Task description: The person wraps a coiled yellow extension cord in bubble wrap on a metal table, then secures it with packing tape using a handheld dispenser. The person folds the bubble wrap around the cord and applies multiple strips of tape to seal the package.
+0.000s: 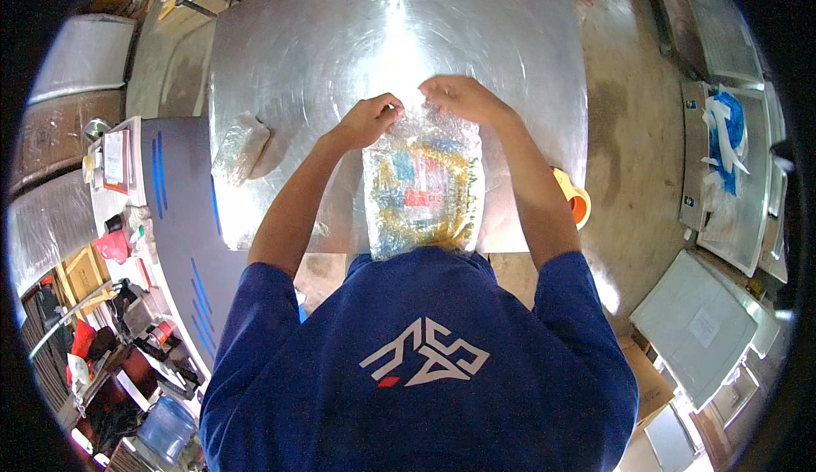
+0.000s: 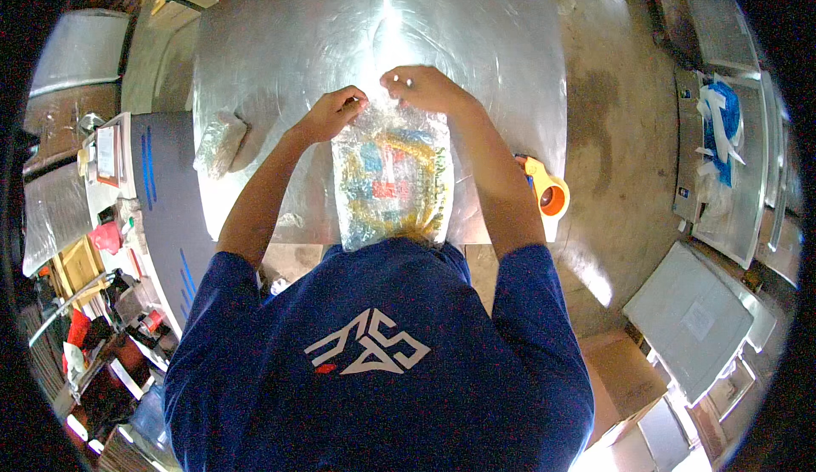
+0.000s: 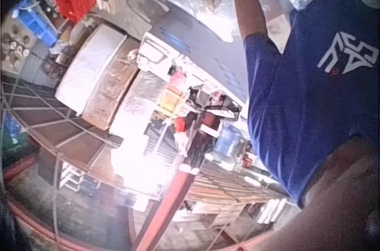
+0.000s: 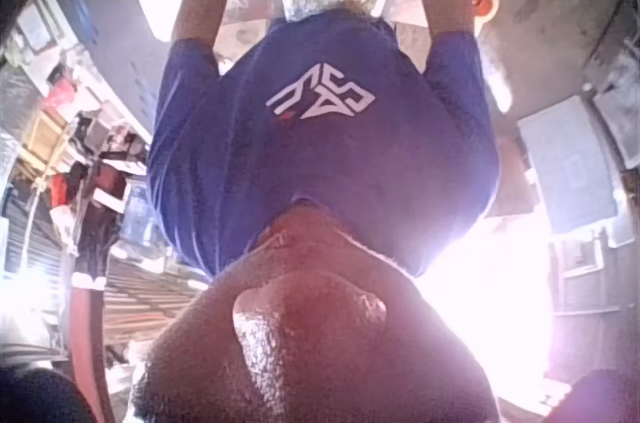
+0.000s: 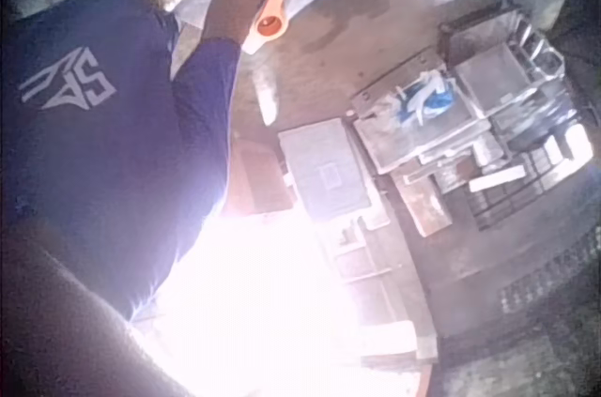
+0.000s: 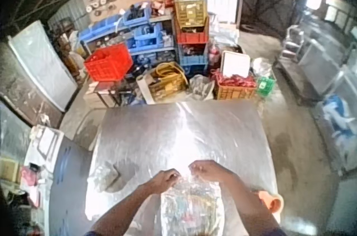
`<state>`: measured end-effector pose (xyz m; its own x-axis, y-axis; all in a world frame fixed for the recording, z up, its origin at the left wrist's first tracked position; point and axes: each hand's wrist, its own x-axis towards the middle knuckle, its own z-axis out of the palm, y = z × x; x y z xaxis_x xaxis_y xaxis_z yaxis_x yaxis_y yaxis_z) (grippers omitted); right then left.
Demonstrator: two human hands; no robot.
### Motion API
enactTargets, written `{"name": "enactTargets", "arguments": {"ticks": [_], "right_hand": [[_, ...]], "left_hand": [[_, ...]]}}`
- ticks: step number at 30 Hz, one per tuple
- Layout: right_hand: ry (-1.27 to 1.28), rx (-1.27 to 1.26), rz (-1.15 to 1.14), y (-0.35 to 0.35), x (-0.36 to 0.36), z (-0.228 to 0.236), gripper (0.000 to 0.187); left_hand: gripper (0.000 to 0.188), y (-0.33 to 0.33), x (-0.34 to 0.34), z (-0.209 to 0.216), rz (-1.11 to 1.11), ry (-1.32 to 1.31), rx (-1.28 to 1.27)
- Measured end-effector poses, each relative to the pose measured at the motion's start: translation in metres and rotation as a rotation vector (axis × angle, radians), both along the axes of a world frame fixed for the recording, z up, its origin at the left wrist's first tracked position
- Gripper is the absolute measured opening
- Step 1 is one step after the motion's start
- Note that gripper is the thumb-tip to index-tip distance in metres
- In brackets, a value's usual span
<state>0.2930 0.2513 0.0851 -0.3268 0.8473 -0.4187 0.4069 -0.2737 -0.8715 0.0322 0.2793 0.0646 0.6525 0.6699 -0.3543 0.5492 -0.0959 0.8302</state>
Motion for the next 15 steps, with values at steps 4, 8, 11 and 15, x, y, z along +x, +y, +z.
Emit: {"name": "enactTargets", "arguments": {"ticks": [4,8,11,15], "right_hand": [[-0.334,0.13,0.251,-0.031,0.008,0.012,0.036],[-0.199,0.001,0.167,-0.024,0.011,-0.016,0.033],[-0.151,-0.044,0.16,-0.019,0.01,-0.018,0.031],[-0.116,-0.135,0.186,-0.015,0.01,-0.024,0.029]], "left_hand": [[0.028,0.001,0.006,-0.001,0.009,0.05,-0.088],[0.033,-0.002,0.012,-0.005,0.083,0.133,0.099],[0.043,-0.018,0.007,0.0,-0.085,0.024,0.936],[0.057,-0.031,-0.005,0.004,-0.332,0.058,0.859]]}}
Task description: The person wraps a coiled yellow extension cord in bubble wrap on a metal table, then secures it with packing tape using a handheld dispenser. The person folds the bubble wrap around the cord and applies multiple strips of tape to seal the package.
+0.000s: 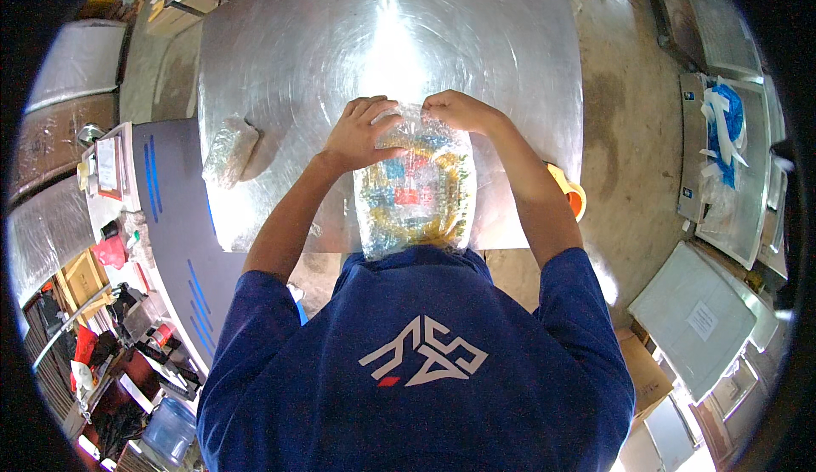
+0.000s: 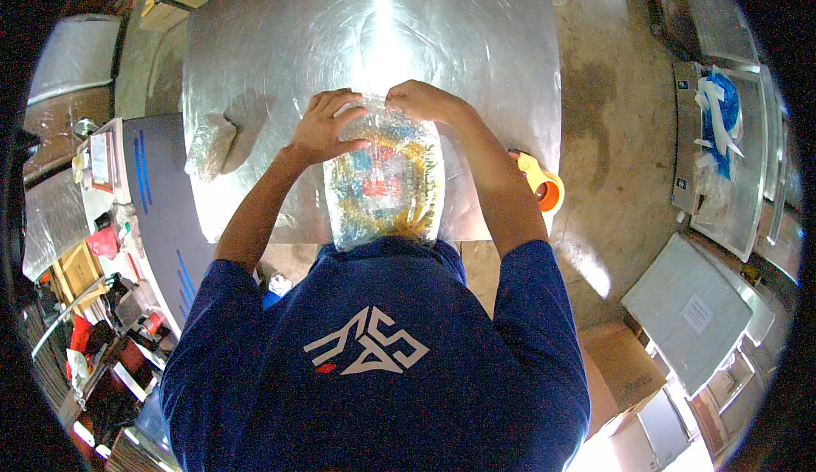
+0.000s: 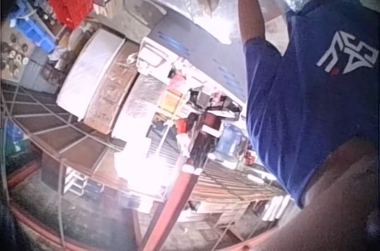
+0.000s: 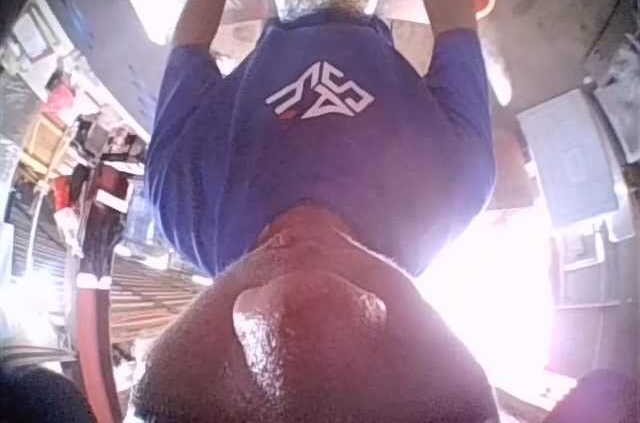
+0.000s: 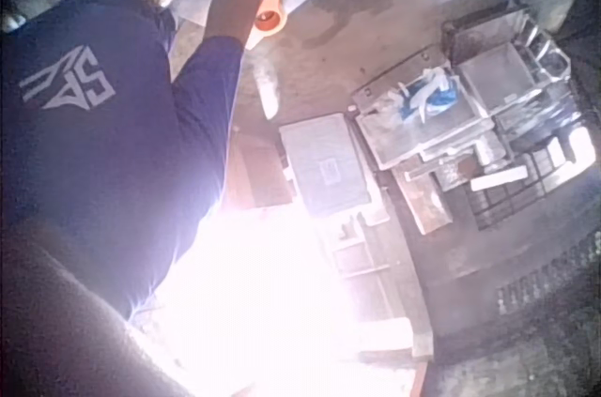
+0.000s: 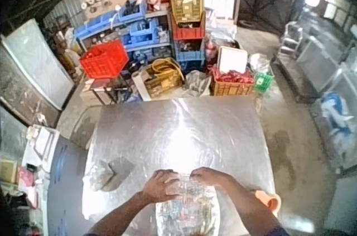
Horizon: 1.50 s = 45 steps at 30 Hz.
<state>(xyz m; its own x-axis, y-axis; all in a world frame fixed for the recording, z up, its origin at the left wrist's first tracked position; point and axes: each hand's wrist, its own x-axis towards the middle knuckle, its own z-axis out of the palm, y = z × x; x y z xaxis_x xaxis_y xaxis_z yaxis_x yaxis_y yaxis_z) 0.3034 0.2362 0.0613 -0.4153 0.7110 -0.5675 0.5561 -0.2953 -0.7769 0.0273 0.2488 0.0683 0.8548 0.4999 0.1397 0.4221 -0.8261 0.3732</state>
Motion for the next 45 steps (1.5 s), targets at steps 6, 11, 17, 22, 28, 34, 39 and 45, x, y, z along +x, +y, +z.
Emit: {"name": "enactTargets", "arguments": {"ticks": [6,11,17,22,28,34,39,45], "right_hand": [[-0.025,0.105,-0.039,-0.001,-0.002,-0.008,0.026],[-0.244,0.272,0.025,-0.003,-0.008,0.025,0.028],[-0.216,1.071,0.13,-0.048,-0.025,0.02,0.038],[-0.196,0.806,0.091,-0.071,-0.027,-0.001,0.029],[-0.087,0.624,0.046,-0.072,-0.03,0.0,0.024],[-0.134,0.386,0.082,-0.066,-0.03,0.007,0.028],[-0.152,0.346,0.046,-0.062,-0.027,0.003,0.028],[-0.208,0.563,0.015,-0.059,-0.013,0.005,0.026]], "left_hand": [[0.045,-0.005,0.002,-0.021,0.003,0.013,-0.051],[0.022,-0.006,0.005,-0.027,-0.016,-0.08,-0.119],[0.017,-0.015,-0.001,-0.023,0.064,-0.151,-0.191],[0.018,-0.018,-0.004,-0.027,0.097,-0.13,-0.233],[0.02,-0.01,-0.004,-0.005,0.123,-0.346,-0.103],[0.021,0.0,-0.026,-0.03,0.065,-0.202,-0.466],[0.015,-0.006,-0.021,-0.026,0.109,-0.203,-0.453],[0.01,-0.006,-0.006,0.004,0.044,-0.32,-0.279]]}}
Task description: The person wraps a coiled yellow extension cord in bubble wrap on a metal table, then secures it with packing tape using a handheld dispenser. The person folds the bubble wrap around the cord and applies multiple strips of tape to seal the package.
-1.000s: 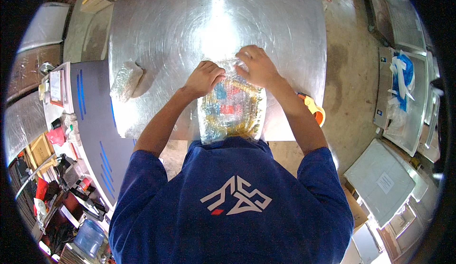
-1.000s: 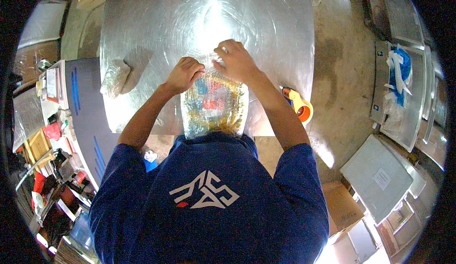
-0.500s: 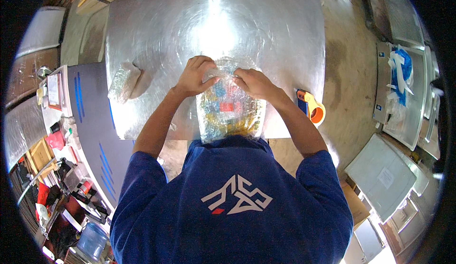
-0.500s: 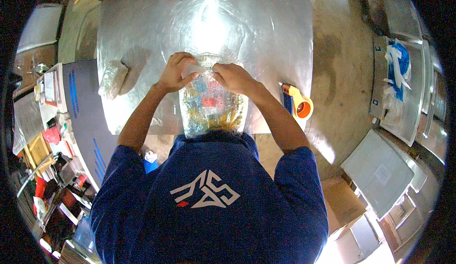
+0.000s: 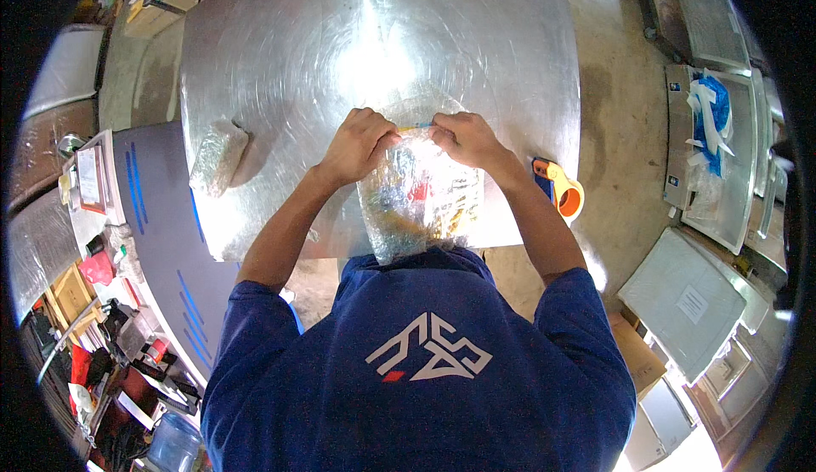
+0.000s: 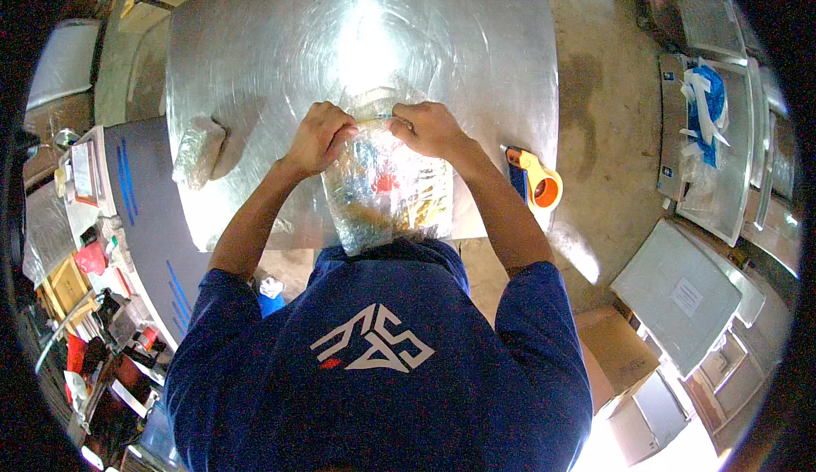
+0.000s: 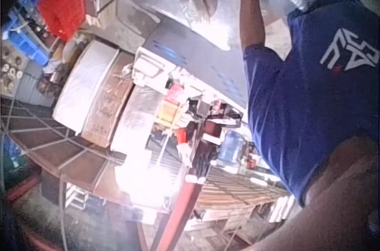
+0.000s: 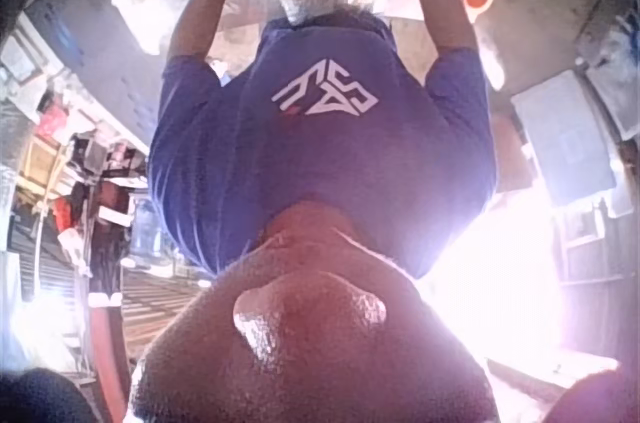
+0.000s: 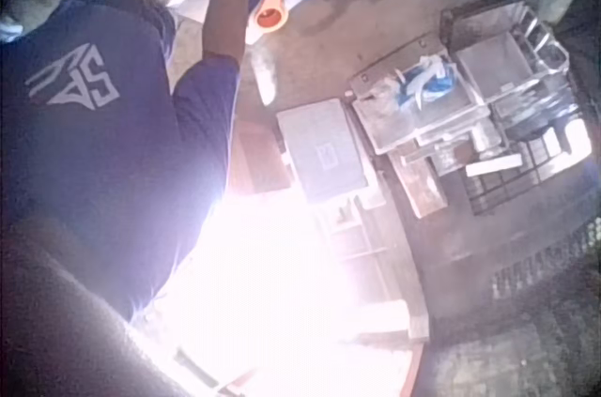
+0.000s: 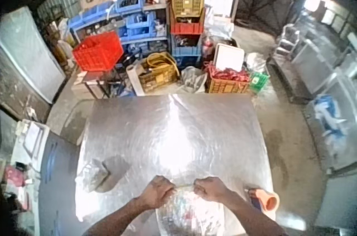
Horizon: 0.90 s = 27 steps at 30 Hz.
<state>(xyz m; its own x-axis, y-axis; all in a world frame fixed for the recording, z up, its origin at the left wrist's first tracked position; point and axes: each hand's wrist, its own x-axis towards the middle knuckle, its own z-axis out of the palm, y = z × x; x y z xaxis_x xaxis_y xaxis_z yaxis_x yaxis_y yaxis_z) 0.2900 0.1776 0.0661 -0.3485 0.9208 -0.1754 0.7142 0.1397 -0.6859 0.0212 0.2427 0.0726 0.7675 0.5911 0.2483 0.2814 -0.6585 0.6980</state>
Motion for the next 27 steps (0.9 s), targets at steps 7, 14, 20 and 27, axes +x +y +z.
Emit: {"name": "enactTargets", "arguments": {"ticks": [7,14,20,27], "right_hand": [[0.068,0.454,-0.018,-0.019,-0.044,0.052,0.024],[0.167,0.29,-0.032,-0.037,-0.054,0.034,0.03],[0.257,0.265,-0.023,-0.039,-0.046,0.042,0.028],[0.549,0.318,0.087,-0.016,-0.039,0.079,0.023]], "left_hand": [[0.01,-0.016,0.008,0.037,0.053,0.04,0.103],[0.027,-0.022,-0.011,0.05,-0.04,0.012,-0.049],[0.073,0.003,-0.056,0.029,0.065,-0.073,-0.117],[0.104,-0.022,-0.011,-0.027,0.113,-0.51,-1.134]]}}
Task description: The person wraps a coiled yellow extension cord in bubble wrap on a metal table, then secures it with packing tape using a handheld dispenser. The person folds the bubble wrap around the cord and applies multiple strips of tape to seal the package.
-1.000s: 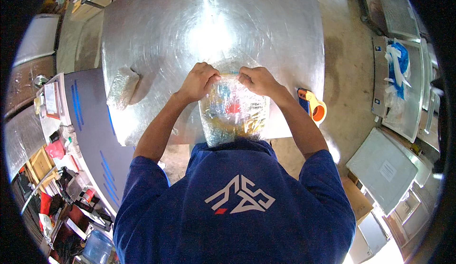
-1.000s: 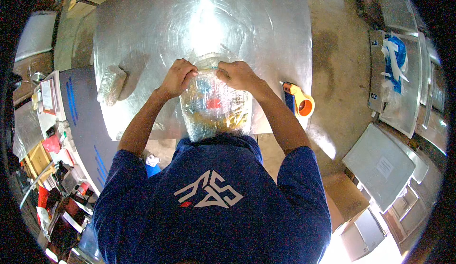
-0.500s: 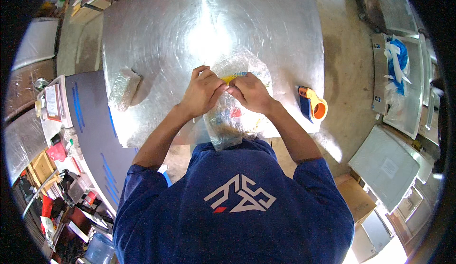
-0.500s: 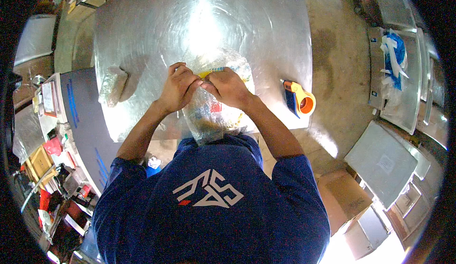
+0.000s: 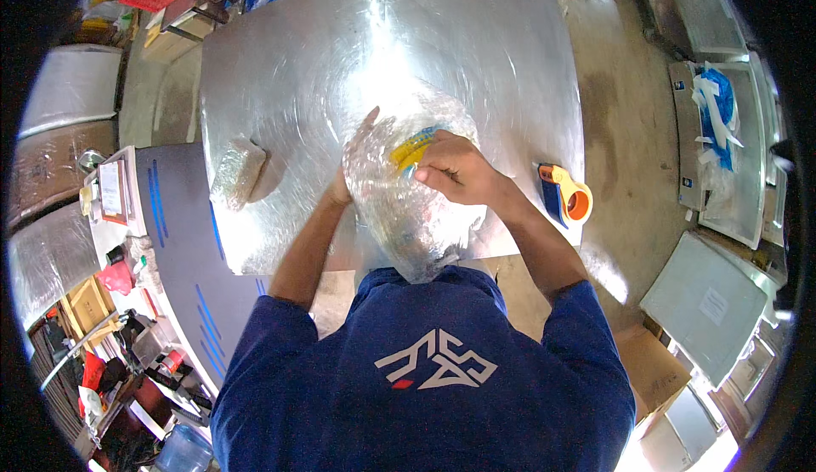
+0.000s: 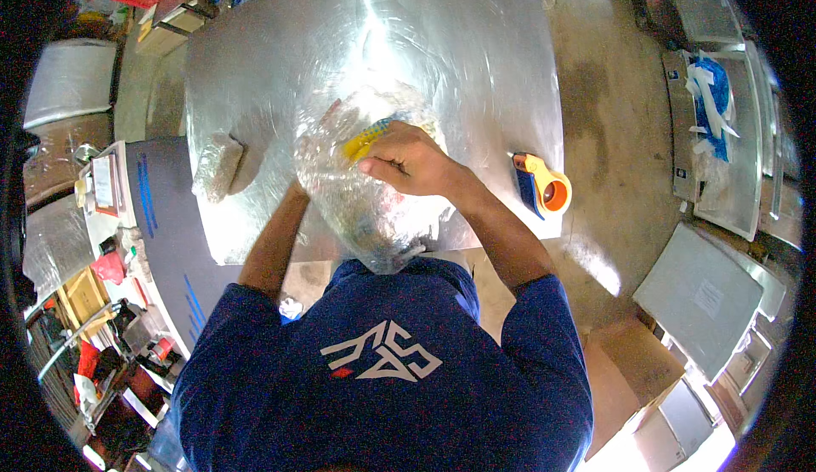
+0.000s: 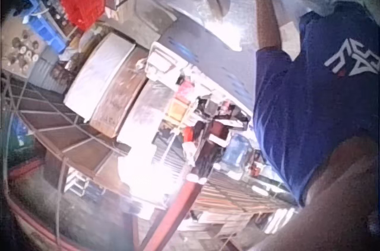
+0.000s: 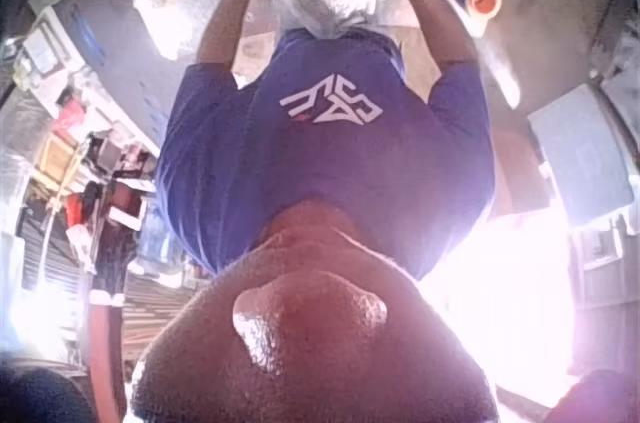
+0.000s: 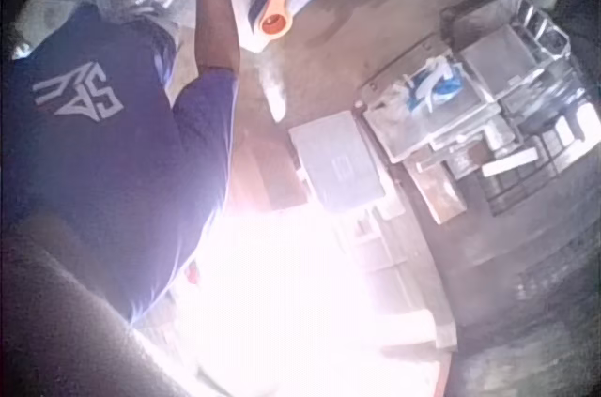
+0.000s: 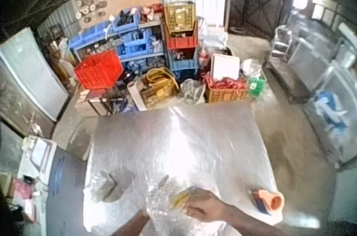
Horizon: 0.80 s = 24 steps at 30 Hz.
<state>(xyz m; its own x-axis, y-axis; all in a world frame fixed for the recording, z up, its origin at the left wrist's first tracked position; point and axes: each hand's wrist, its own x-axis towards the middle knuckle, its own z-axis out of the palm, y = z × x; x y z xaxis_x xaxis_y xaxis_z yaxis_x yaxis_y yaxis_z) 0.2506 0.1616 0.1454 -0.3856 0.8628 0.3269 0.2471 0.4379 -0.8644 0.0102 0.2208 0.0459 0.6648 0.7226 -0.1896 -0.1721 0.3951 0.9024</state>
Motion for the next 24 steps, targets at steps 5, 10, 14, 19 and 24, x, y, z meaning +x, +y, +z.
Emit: {"name": "enactTargets", "arguments": {"ticks": [5,10,14,19,24], "right_hand": [[0.101,0.144,0.092,0.025,-0.002,0.027,0.018],[-0.011,0.395,-0.213,0.014,-0.019,0.06,0.029],[-0.095,0.124,-0.307,-0.016,-0.033,0.074,0.047],[0.084,-0.634,-0.113,-0.057,-0.05,0.046,0.052],[0.298,-0.761,-0.057,-0.092,-0.041,0.012,0.042]], "left_hand": [[0.116,-0.052,0.056,0.055,0.338,-0.676,-0.483],[0.118,-0.109,0.061,0.058,0.46,-0.586,-0.596],[0.119,-0.155,0.058,0.063,0.549,-0.377,-0.593],[0.121,-0.188,0.036,0.072,0.608,0.098,-0.325],[0.124,-0.205,0.013,0.102,0.501,0.742,0.592]]}}
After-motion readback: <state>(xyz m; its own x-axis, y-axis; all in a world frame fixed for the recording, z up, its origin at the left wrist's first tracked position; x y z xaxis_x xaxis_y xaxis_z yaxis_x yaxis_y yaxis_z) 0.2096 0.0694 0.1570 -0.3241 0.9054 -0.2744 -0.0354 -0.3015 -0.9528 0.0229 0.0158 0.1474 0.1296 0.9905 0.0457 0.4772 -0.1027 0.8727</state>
